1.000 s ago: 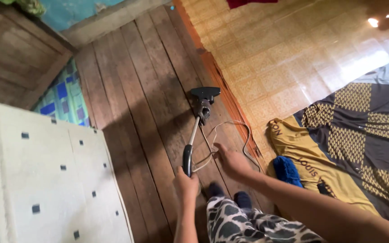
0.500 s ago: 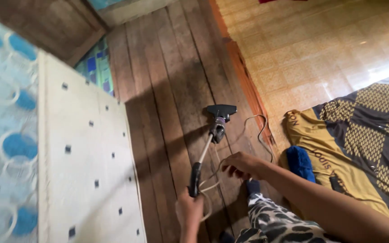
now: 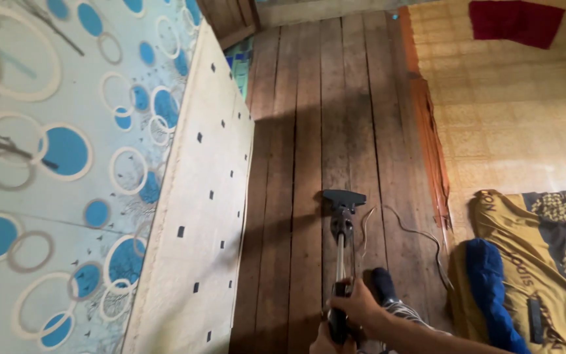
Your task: The recorder uses a stick vacuum cleaner to clean the tiled and wooden floor in a room.
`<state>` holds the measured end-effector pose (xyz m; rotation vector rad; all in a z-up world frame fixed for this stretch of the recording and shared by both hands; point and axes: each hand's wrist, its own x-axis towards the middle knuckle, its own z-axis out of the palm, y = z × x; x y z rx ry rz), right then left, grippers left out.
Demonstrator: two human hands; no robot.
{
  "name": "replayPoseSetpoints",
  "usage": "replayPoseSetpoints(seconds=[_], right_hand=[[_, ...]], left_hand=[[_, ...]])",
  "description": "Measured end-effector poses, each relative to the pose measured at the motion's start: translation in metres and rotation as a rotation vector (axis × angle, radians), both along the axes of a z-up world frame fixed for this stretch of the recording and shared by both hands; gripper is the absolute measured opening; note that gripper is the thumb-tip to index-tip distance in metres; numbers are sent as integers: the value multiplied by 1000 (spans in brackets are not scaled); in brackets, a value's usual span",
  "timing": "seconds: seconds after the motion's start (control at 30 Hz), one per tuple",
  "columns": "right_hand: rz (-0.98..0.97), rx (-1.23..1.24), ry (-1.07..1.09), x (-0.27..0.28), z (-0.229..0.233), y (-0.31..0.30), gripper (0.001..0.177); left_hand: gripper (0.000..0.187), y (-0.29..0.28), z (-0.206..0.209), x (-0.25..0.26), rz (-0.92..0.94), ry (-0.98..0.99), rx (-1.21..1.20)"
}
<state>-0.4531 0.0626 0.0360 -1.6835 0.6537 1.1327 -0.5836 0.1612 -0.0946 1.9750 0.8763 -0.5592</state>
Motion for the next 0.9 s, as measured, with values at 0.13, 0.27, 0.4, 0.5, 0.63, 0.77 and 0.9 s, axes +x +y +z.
replayPoseSetpoints(seconds=[0.13,0.27,0.4,0.5,0.63,0.77,0.9], right_hand=[[25,50,-78,-12,-17,10,73],[68,83,-188,-1,-65,12,68],[-37,90,-129,43,-44,30,72],[12,132,-310,94,-77,34,67],[8,96,-141,165,-48,44,69],[135,41,-363,219,-200,30,72],[-10,4,-152,284,-92,45,74]], left_hand=[[49,9,-70,-17,-26,60,-27],[57,9,-70,8,13,-4,-12],[62,10,-33,52,38,-29,1],[62,19,-13,113,90,16,79],[56,26,-40,178,11,71,103],[62,18,-49,237,-41,-33,227],[55,15,-33,307,-27,44,190]])
